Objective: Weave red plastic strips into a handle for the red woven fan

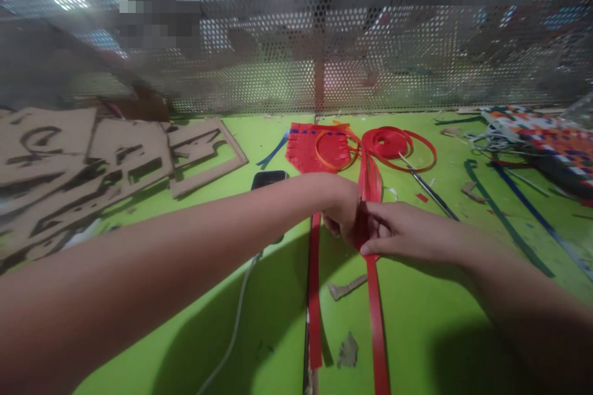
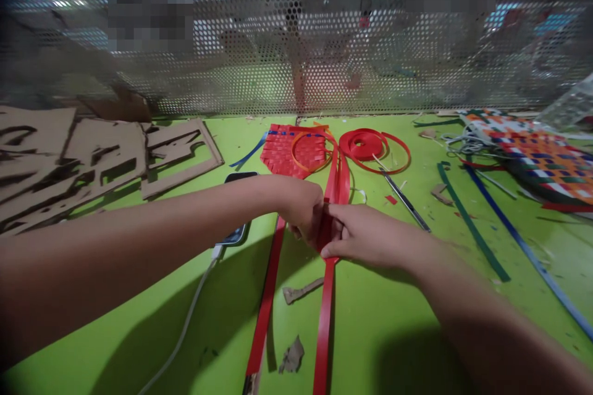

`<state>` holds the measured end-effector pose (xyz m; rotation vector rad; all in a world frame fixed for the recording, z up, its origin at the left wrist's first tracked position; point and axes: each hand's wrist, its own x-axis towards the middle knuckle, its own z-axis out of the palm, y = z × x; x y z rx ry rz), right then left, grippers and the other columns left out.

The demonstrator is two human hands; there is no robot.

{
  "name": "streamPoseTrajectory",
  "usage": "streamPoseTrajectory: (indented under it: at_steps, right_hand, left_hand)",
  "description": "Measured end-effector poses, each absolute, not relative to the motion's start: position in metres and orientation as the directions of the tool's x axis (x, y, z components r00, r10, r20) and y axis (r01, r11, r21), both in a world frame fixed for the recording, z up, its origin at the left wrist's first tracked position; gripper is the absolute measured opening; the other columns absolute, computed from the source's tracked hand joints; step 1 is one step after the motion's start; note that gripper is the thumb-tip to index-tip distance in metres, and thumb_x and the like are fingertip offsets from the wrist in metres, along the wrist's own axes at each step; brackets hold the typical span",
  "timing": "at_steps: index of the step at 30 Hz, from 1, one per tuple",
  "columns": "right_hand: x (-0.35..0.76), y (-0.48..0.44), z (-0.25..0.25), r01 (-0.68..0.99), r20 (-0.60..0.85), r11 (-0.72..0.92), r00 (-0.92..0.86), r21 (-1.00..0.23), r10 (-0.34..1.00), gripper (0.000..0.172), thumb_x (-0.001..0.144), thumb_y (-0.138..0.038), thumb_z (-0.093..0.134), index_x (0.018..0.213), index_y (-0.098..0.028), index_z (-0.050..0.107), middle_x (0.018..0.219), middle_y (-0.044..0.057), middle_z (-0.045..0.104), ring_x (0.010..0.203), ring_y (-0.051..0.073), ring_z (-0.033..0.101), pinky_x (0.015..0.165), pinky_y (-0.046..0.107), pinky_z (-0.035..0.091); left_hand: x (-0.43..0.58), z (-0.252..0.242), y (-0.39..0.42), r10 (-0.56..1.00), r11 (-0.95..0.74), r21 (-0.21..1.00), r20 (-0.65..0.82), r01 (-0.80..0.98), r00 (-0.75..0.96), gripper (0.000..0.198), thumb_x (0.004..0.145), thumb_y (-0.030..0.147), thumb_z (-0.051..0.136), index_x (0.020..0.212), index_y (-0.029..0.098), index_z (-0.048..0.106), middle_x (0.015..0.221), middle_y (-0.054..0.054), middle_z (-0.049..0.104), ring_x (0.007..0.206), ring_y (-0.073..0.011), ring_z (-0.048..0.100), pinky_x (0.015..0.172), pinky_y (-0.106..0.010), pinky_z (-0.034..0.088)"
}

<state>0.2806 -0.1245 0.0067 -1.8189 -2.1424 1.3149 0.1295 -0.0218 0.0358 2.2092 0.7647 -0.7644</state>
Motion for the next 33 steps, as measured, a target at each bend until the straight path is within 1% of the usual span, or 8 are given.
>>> streamPoseTrajectory:
  at_steps: [4,7,10,14,19,24,29,33]
  right_hand:
    - [0.2808,-0.1248,0.0067,0.784,-0.475,-0.064,-0.307,-0.618,0.825,0.032,0.085,-0.039,0.078,0.111,-0.024,0.067,0.099,0.004,0.074,0.084,0.023,0.066,0.068,0.032,0.046]
    - [0.2795,-0.1242,0.0082,0.804,-0.493,-0.071,-0.289,-0.590,0.821,0.031,0.085,-0.043,0.078,0.107,-0.024,0.067,0.093,0.003,0.072,0.079,0.022,0.063,0.064,0.031,0.043]
    - [0.2786,-0.1235,0.0098,0.811,-0.479,-0.044,-0.301,-0.584,0.824,0.031,0.085,-0.043,0.078,0.106,-0.024,0.066,0.091,0.003,0.071,0.077,0.021,0.060,0.064,0.031,0.042]
    - [0.2787,-0.1231,0.0104,0.822,-0.483,-0.041,-0.293,-0.568,0.825,0.030,0.086,-0.044,0.078,0.104,-0.024,0.065,0.090,0.002,0.070,0.076,0.021,0.059,0.063,0.031,0.042]
    - [0.2787,-0.1233,0.0100,0.812,-0.484,-0.046,-0.300,-0.582,0.822,0.029,0.086,-0.042,0.077,0.106,-0.024,0.065,0.093,0.003,0.072,0.078,0.021,0.062,0.064,0.032,0.044]
    - [0.2802,-0.1235,0.0088,0.790,-0.471,-0.053,-0.309,-0.611,0.826,0.029,0.085,-0.039,0.078,0.107,-0.024,0.066,0.099,0.003,0.074,0.083,0.022,0.065,0.067,0.032,0.045]
    - [0.2805,-0.1232,0.0085,0.812,-0.475,-0.043,-0.297,-0.582,0.829,0.030,0.086,-0.044,0.078,0.106,-0.025,0.066,0.093,0.002,0.072,0.080,0.021,0.063,0.065,0.032,0.045]
    - [0.2787,-0.1241,0.0096,0.805,-0.488,-0.053,-0.303,-0.591,0.819,0.028,0.088,-0.044,0.076,0.105,-0.025,0.065,0.089,0.000,0.069,0.076,0.020,0.060,0.062,0.031,0.044]
  left_hand:
    - [0.1328,0.0347,-0.0214,0.247,-0.611,0.358,-0.762,0.706,0.599,0.017,0.067,0.028,0.085,0.062,0.019,0.073,0.073,-0.005,0.076,0.066,-0.0199,0.067,0.071,-0.035,0.058]
    - [0.1301,0.0356,-0.0194,0.202,-0.610,0.398,-0.758,0.685,0.620,0.013,0.070,0.029,0.084,0.069,0.019,0.075,0.077,-0.004,0.077,0.072,-0.0202,0.070,0.073,-0.032,0.058]
    - [0.1272,0.0353,-0.0165,0.169,-0.618,0.431,-0.744,0.657,0.646,0.012,0.071,0.029,0.082,0.075,0.019,0.077,0.078,-0.004,0.076,0.074,-0.0207,0.071,0.075,-0.033,0.059]
    - [0.1272,0.0333,-0.0141,0.139,-0.622,0.442,-0.750,0.646,0.647,0.014,0.070,0.030,0.085,0.076,0.019,0.078,0.079,-0.005,0.077,0.076,-0.0223,0.072,0.076,-0.035,0.060]
    - [0.1275,0.0323,-0.0158,0.148,-0.621,0.440,-0.747,0.649,0.648,0.019,0.072,0.031,0.084,0.085,0.018,0.081,0.083,-0.006,0.077,0.076,-0.0229,0.072,0.076,-0.036,0.061]
    - [0.1295,0.0326,-0.0194,0.189,-0.644,0.399,-0.743,0.653,0.642,0.018,0.072,0.032,0.082,0.081,0.017,0.081,0.081,-0.008,0.076,0.074,-0.0250,0.071,0.079,-0.041,0.061]
    - [0.1281,0.0355,-0.0197,0.154,-0.621,0.431,-0.751,0.654,0.642,0.014,0.074,0.032,0.082,0.076,0.018,0.079,0.077,-0.005,0.075,0.073,-0.0217,0.071,0.076,-0.035,0.060]
    - [0.1255,0.0388,-0.0186,0.126,-0.617,0.448,-0.755,0.647,0.643,0.016,0.076,0.033,0.082,0.084,0.019,0.083,0.078,-0.005,0.075,0.074,-0.0209,0.070,0.081,-0.036,0.060]
